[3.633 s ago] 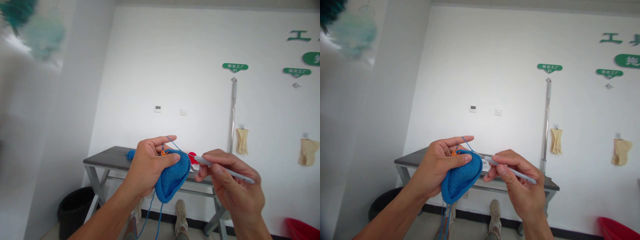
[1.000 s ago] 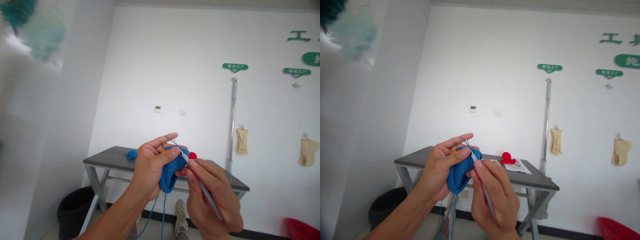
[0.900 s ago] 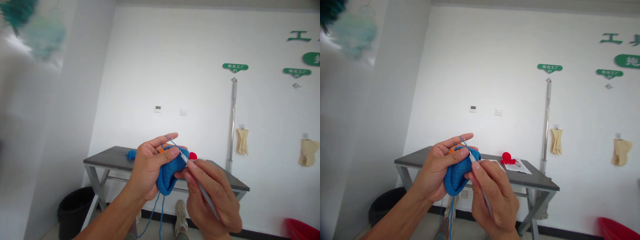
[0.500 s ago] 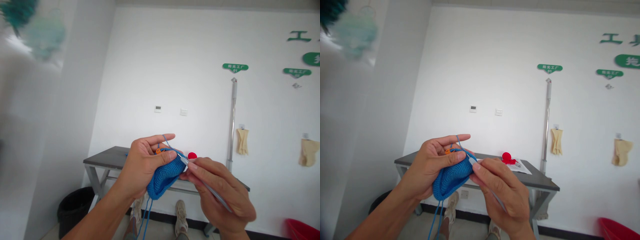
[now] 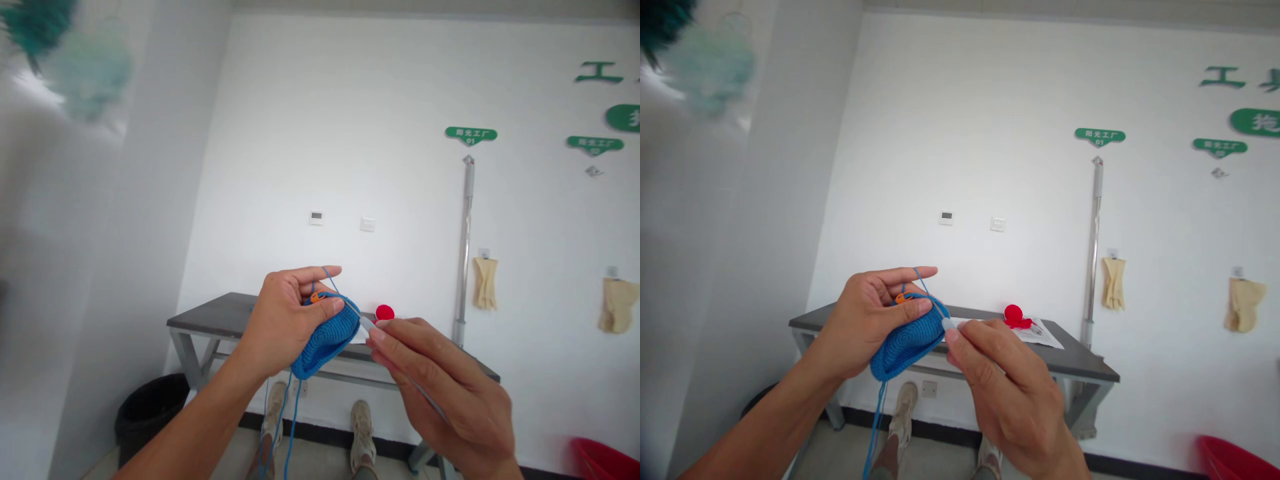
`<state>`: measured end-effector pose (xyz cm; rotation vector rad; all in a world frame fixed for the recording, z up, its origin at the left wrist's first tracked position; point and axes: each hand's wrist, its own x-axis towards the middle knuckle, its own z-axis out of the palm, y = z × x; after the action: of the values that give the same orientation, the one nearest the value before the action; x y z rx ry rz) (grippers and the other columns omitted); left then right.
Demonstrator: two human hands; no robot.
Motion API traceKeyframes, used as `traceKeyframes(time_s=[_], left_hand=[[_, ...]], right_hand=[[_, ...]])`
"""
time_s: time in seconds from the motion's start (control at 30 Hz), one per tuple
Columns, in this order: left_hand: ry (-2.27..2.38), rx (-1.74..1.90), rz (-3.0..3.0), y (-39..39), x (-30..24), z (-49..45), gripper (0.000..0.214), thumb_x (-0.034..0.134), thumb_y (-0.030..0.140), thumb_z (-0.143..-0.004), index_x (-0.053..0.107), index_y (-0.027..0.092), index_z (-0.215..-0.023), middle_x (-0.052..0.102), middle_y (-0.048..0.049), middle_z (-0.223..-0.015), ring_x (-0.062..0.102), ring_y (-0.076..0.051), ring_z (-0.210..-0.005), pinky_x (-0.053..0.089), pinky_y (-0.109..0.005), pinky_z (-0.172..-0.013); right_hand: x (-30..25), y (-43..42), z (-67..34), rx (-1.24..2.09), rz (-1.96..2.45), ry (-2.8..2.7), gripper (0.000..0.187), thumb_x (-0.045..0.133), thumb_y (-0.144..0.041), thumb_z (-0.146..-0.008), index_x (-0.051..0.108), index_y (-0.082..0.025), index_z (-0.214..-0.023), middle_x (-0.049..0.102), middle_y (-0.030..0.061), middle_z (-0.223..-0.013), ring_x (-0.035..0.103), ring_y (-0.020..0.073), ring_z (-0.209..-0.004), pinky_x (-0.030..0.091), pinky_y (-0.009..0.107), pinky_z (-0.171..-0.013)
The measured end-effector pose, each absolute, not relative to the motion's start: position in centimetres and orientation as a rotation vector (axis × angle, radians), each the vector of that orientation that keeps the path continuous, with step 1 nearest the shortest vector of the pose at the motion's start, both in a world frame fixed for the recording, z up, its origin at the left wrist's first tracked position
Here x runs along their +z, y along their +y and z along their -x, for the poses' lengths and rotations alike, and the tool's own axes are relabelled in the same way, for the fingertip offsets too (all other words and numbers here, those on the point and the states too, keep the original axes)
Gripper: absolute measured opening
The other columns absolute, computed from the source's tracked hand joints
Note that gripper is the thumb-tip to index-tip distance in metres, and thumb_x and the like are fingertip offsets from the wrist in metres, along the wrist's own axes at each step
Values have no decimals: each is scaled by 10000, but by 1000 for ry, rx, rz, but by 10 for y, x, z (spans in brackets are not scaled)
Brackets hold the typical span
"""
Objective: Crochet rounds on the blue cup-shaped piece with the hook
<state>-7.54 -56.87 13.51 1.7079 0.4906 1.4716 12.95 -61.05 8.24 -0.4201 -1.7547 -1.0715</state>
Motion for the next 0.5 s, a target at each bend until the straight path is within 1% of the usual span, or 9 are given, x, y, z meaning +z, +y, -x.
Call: traceKeyframes(time_s=[0.1,0.23,0.37,0.43,0.5], left_hand=[[541,1507,-1798,-564,135,77,532,820,231,-754,732,89,-1259,718,-12,-743,573,-105,-619,464,-231,-593],[592,1512,-1885,-561,137,79,501,801,224,-763,744,85,-1241,693,3,-718,557,-109,-635,453,-244,-620],[610,1497,-1991,-560,139,81,462,784,218,-775,762,87,-1218,698,1,-735,565,-119,-664,451,-257,-649],[629,1482,-2021,-560,140,82,437,778,215,-776,776,96,-1197,695,2,-731,567,-123,-670,450,-262,-660],[640,1475,-2033,-560,140,83,427,777,218,-774,784,105,-1186,695,1,-729,576,-131,-678,454,-269,-672]], right_hand=[[86,-610,-129,-1121,407,-1772,312,649,53,-902,727,-74,-1176,742,136,-1052,697,204,-985,615,323,-860],[88,-611,-131,-1111,386,-1832,348,642,82,-884,712,-57,-1195,734,135,-1041,686,209,-987,608,323,-845],[90,-613,-134,-1079,399,-1870,342,638,62,-896,710,-77,-1201,740,131,-1062,707,211,-973,619,328,-838],[91,-614,-137,-997,408,-1890,338,647,38,-905,710,-92,-1210,743,128,-1063,722,202,-964,631,307,-816],[90,-615,-140,-900,410,-1886,359,668,23,-898,716,-117,-1225,746,118,-1079,732,191,-979,643,284,-826]])
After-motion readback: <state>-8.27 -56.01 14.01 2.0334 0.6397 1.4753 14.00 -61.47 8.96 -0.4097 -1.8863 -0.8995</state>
